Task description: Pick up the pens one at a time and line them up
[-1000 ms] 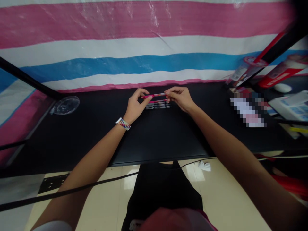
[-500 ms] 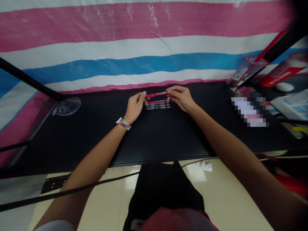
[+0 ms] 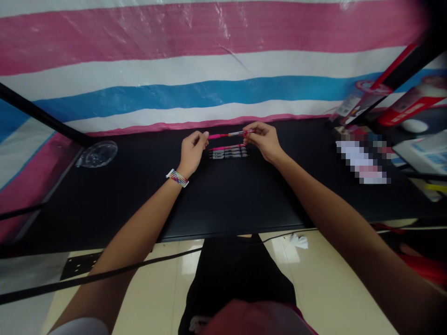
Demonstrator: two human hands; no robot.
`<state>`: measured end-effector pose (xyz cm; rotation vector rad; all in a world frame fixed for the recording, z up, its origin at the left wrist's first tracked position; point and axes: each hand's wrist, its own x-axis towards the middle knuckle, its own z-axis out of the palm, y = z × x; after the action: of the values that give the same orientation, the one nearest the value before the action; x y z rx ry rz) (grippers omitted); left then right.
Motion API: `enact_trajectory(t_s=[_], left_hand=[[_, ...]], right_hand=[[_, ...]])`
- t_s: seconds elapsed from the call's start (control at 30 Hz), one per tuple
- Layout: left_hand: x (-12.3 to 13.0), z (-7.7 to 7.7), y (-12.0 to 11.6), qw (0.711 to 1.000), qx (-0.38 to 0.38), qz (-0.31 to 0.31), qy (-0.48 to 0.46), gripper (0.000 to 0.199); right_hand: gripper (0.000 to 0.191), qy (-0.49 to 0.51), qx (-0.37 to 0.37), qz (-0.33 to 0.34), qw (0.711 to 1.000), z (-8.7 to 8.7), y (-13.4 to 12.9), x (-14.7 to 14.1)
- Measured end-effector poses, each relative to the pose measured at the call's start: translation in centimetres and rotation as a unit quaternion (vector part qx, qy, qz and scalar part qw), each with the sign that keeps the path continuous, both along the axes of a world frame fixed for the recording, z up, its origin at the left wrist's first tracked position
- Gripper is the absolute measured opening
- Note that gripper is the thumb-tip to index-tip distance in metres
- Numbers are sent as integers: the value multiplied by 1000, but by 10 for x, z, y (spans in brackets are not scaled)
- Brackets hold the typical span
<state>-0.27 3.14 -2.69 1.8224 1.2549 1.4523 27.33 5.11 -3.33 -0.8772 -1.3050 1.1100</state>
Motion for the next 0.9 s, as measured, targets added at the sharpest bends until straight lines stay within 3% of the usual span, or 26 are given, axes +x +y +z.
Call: enact_trajectory(t_s=[0.13, 0.27, 0.43, 0.53, 0.6, 0.77, 0.9], left_hand=[[-3, -7, 8, 998, 25, -2, -53, 23], [-7, -9, 11, 998, 14, -8, -62, 15], [-3, -2, 3, 998, 11, -26, -48, 21], [2, 1, -4, 999, 8, -51, -6, 53], [4, 2, -7, 998, 17, -53, 9, 63], [5, -2, -5, 996, 56, -74, -5, 29], [7, -7, -1, 992, 17, -103, -68, 35]], right_hand=[[16, -6, 11, -46, 999, -2, 6, 6], [15, -23, -3, -83, 996, -1, 10, 9], [13, -11, -10, -66, 998, 2, 2, 2], [16, 3, -19, -4, 1000, 4, -7, -4], [17, 13, -30, 12, 999, 5, -10, -5], [21, 33, -49, 6, 998, 6, -10, -3], [20, 37, -55, 8, 998, 5, -9, -4]])
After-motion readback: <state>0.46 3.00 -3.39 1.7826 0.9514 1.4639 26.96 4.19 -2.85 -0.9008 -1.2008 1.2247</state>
